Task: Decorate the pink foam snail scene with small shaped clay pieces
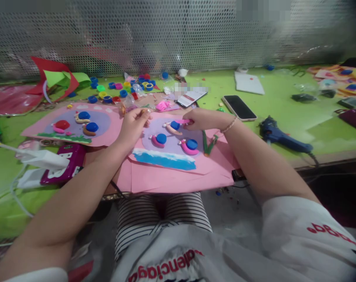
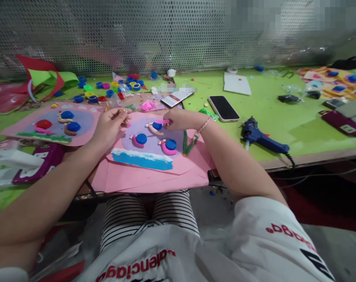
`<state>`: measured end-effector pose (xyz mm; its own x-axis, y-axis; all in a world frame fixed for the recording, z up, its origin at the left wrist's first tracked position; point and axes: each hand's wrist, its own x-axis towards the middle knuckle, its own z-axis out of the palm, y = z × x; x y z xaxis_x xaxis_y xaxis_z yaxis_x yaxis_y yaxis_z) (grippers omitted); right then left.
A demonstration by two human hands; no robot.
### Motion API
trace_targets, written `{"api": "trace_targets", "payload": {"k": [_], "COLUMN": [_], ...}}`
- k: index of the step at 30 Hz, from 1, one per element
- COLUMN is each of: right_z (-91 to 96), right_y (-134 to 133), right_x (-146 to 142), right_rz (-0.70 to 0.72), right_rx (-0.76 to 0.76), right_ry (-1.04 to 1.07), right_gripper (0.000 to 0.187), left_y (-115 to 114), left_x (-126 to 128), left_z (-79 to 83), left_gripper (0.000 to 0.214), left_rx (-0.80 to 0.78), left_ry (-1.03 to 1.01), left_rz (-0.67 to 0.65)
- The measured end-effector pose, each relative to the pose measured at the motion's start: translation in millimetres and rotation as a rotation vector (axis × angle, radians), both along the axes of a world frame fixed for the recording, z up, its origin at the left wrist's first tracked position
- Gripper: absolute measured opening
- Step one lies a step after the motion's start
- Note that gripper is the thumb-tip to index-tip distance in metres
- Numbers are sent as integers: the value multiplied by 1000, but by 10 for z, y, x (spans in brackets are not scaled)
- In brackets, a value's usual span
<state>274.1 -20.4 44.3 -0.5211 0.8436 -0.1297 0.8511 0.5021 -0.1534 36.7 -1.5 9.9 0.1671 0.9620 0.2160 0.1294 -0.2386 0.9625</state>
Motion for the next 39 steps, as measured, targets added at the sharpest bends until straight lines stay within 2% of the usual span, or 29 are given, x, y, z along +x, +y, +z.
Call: {"api": "trace_targets", "payload": {"k": [3,8,12,26,31,39], "right_z": [11,65,88,99,136,138], "right_y": [18,-12,-44,-58,-65,-81], "right_x": [57,83,40,-4,38,33], "right_rz": [-17,-38,-60,5,-16,-53], "right_rx": [12,-76,-130,-58,-19,-118], "right_ry": [-38,-89,-142,-150,-131,-163], "right_gripper": [18,21,17,16,15,18], "left_y": [-11,7,19,27,25,30], "left_x": [8,4,-7,-6,-6,-8], "left_z": [13,-6,-19,-21,-20,-25], "left_gripper": [22,21,22,20,20,22], "left_rx": [-9,5,9,-7,-14,-13], "left_ry": [-1,-11,-3,-5,-5,9], "left_rz": [-5,-13,-13,-13,-15,-15]}}
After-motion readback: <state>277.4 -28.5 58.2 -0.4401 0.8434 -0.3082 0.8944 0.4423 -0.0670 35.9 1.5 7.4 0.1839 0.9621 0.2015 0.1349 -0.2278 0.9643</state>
